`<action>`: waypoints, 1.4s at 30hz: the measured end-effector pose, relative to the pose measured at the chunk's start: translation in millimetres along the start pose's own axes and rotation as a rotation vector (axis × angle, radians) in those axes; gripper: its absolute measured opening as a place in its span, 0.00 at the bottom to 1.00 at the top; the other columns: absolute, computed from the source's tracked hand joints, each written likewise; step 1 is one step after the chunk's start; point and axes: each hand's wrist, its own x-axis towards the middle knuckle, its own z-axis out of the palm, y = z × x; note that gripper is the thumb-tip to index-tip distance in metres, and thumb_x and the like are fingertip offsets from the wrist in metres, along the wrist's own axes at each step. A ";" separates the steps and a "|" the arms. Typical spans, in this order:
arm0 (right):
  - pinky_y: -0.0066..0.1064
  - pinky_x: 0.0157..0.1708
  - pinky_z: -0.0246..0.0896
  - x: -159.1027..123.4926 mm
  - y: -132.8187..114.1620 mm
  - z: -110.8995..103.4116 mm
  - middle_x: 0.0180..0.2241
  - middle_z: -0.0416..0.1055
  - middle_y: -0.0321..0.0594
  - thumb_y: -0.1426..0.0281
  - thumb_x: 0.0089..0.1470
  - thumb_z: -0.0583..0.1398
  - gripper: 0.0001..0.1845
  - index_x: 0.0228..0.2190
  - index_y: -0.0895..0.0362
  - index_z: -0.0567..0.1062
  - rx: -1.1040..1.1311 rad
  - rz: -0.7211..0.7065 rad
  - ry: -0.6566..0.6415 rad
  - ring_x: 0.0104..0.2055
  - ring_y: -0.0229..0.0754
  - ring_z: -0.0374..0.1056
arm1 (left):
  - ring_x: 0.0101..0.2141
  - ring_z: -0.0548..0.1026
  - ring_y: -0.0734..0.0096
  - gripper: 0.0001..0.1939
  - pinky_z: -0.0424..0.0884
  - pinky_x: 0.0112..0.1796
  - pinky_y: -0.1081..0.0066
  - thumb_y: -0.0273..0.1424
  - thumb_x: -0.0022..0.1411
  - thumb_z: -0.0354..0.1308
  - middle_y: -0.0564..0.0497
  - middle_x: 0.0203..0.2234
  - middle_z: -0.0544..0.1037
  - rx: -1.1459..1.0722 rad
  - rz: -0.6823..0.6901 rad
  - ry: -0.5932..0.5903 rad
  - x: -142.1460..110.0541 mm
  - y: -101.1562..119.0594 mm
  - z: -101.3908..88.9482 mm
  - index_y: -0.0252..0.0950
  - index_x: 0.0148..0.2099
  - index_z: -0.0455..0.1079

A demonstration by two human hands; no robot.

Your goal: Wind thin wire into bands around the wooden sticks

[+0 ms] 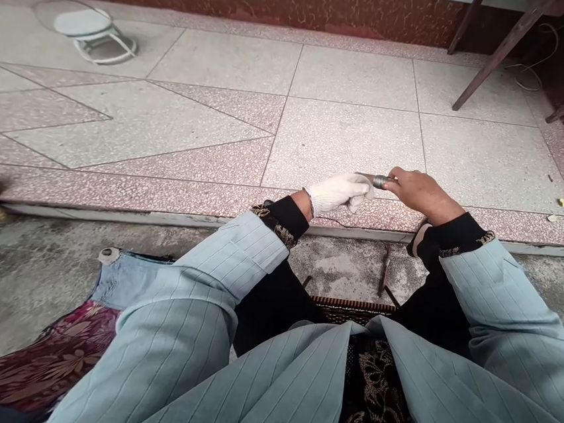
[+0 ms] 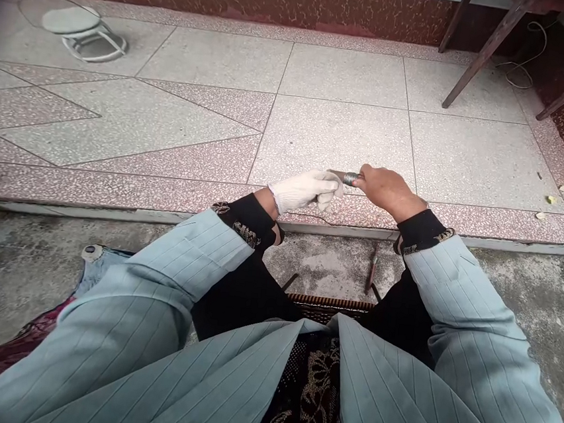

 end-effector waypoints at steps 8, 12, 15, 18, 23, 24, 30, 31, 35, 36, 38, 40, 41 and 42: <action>0.31 0.24 0.53 11.9 -10.7 10.8 0.25 0.65 0.39 0.61 0.65 0.53 0.12 0.37 0.56 0.69 0.803 0.126 0.015 0.25 0.38 0.59 | 0.18 0.65 0.78 0.10 0.64 0.25 0.74 0.30 0.70 0.45 0.58 0.16 0.65 0.110 0.067 0.284 4.3 4.7 7.3 0.35 0.38 0.66; 0.29 0.20 0.50 13.0 -18.0 15.4 0.23 0.61 0.36 0.55 0.66 0.51 0.19 0.31 0.56 0.67 1.038 0.158 -0.074 0.21 0.34 0.54 | 0.21 0.69 0.76 0.13 0.63 0.27 0.73 0.31 0.70 0.44 0.55 0.19 0.70 0.566 0.106 0.396 3.3 7.2 9.9 0.35 0.39 0.69; 0.28 0.18 0.48 13.4 -18.0 17.8 0.22 0.59 0.35 0.47 0.63 0.53 0.24 0.30 0.56 0.66 1.060 0.207 -0.086 0.19 0.33 0.52 | 0.27 0.73 0.71 0.16 0.65 0.32 0.71 0.33 0.71 0.43 0.51 0.25 0.74 0.836 0.118 0.433 3.0 6.9 12.3 0.34 0.42 0.71; 0.28 0.17 0.45 13.8 -15.8 18.7 0.20 0.57 0.34 0.44 0.59 0.56 0.27 0.29 0.56 0.66 1.005 0.242 -0.092 0.19 0.32 0.50 | 0.32 0.76 0.65 0.18 0.66 0.35 0.67 0.36 0.71 0.43 0.47 0.29 0.77 1.050 0.080 0.436 2.7 6.8 14.0 0.33 0.46 0.72; 0.29 0.16 0.44 16.1 -15.6 19.2 0.19 0.55 0.32 0.41 0.56 0.56 0.28 0.28 0.54 0.62 1.051 0.276 -0.153 0.18 0.33 0.48 | 0.35 0.76 0.62 0.20 0.66 0.36 0.67 0.39 0.71 0.43 0.45 0.33 0.78 1.063 0.053 0.382 0.7 7.6 14.0 0.34 0.51 0.71; 0.29 0.16 0.44 16.8 -16.2 19.1 0.19 0.54 0.32 0.40 0.55 0.55 0.29 0.27 0.53 0.62 1.087 0.283 -0.156 0.18 0.33 0.48 | 0.35 0.76 0.62 0.20 0.65 0.37 0.67 0.39 0.71 0.43 0.45 0.33 0.78 1.043 0.061 0.381 0.2 7.8 13.7 0.34 0.51 0.71; 0.29 0.14 0.43 11.1 -22.8 13.8 0.17 0.49 0.31 0.37 0.56 0.48 0.31 0.27 0.52 0.59 1.273 0.224 -0.313 0.17 0.34 0.43 | 0.35 0.75 0.64 0.19 0.64 0.37 0.68 0.36 0.71 0.45 0.47 0.34 0.78 1.059 0.128 0.416 0.7 6.2 6.9 0.36 0.55 0.71; 0.29 0.14 0.43 9.0 -23.4 12.7 0.17 0.48 0.30 0.37 0.57 0.47 0.31 0.27 0.52 0.59 1.310 0.202 -0.345 0.17 0.34 0.42 | 0.34 0.75 0.64 0.19 0.64 0.37 0.68 0.36 0.71 0.45 0.47 0.33 0.77 1.074 0.130 0.415 1.1 5.6 5.1 0.36 0.55 0.71; 0.28 0.14 0.43 3.7 -21.9 8.9 0.18 0.47 0.29 0.38 0.58 0.46 0.30 0.28 0.52 0.59 1.380 0.131 -0.403 0.17 0.34 0.41 | 0.32 0.73 0.68 0.16 0.63 0.36 0.69 0.34 0.70 0.46 0.48 0.31 0.76 1.019 0.146 0.414 0.3 6.3 1.4 0.35 0.49 0.73; 0.28 0.15 0.43 3.5 -20.9 7.8 0.17 0.47 0.29 0.38 0.58 0.46 0.30 0.28 0.52 0.59 1.378 0.124 -0.401 0.17 0.34 0.41 | 0.31 0.72 0.69 0.15 0.63 0.36 0.69 0.33 0.69 0.47 0.49 0.31 0.75 0.961 0.154 0.416 -1.1 7.6 1.5 0.34 0.47 0.73; 0.28 0.15 0.43 3.6 -18.0 5.2 0.17 0.48 0.29 0.38 0.58 0.47 0.30 0.27 0.52 0.59 1.367 0.122 -0.386 0.17 0.34 0.41 | 0.28 0.70 0.73 0.13 0.63 0.34 0.71 0.32 0.69 0.47 0.51 0.27 0.73 0.797 0.156 0.374 -5.7 11.3 1.6 0.34 0.44 0.72; 0.29 0.15 0.43 3.2 -13.9 2.2 0.17 0.48 0.29 0.38 0.58 0.47 0.30 0.27 0.53 0.60 1.351 0.106 -0.361 0.16 0.34 0.42 | 0.24 0.67 0.76 0.12 0.63 0.31 0.73 0.32 0.69 0.46 0.54 0.23 0.70 0.606 0.138 0.260 -11.4 14.7 0.3 0.33 0.42 0.70; 0.29 0.15 0.43 2.3 -11.1 0.6 0.17 0.48 0.29 0.38 0.58 0.46 0.31 0.27 0.53 0.60 1.341 0.081 -0.348 0.16 0.34 0.42 | 0.23 0.66 0.77 0.13 0.63 0.29 0.73 0.33 0.69 0.46 0.55 0.22 0.69 0.526 0.122 0.193 -14.1 15.9 -1.1 0.33 0.42 0.69; 0.29 0.15 0.43 1.0 -7.8 -1.1 0.17 0.49 0.29 0.37 0.58 0.45 0.32 0.27 0.53 0.60 1.329 0.039 -0.339 0.16 0.34 0.43 | 0.22 0.66 0.78 0.13 0.62 0.28 0.74 0.34 0.69 0.45 0.55 0.22 0.69 0.474 0.106 0.133 -16.5 16.4 -2.7 0.34 0.41 0.69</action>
